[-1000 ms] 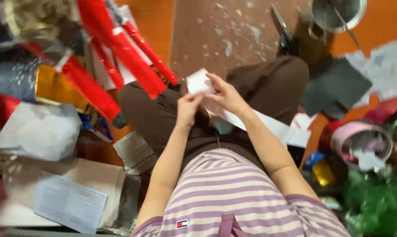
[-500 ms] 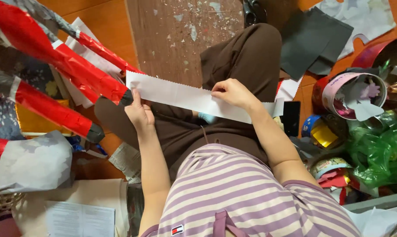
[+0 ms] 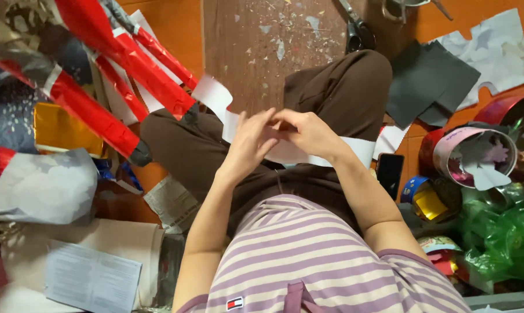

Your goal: Decorating bamboo and paper giraffe figures with red and black paper.

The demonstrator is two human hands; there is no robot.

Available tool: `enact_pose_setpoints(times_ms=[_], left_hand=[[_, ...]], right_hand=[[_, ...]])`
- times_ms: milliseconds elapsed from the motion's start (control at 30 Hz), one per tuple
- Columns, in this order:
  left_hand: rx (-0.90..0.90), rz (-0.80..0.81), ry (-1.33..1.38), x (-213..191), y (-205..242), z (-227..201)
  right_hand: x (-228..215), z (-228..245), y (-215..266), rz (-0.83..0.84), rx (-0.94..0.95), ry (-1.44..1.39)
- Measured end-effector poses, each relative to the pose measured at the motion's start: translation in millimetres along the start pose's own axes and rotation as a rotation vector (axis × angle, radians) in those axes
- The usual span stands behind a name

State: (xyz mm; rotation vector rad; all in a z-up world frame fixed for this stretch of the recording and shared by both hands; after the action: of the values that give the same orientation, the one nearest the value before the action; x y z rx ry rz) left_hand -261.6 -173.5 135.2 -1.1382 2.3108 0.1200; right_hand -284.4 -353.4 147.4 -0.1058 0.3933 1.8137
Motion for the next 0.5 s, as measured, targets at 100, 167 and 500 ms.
enact_pose_setpoints(times_ms=[100,167,500], left_hand=[[-0.083,0.055,-0.095,7,-10,19],[-0.038,0.06,-0.094,1,-14,14],[0.106,-0.087,0.025,-16,-5,5]], right_hand=[[-4,4,3,-0.144,-0.029,0.039],[-8,8,3,-0.13,-0.023,0.11],[10,-48,-1,0.05,0.149,-0.339]])
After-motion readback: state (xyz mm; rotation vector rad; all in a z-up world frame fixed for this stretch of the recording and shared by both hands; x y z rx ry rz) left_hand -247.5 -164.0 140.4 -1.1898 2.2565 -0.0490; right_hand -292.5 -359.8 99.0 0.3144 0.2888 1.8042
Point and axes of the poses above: each hand's wrist, its own y-axis away from the middle knuckle, its own x-axis out of the palm, z = x × y, the point moved 3 cm from there along -y, towards the middle knuckle, and after that the axes turned 1 degree about x, right-handed, at the moved point
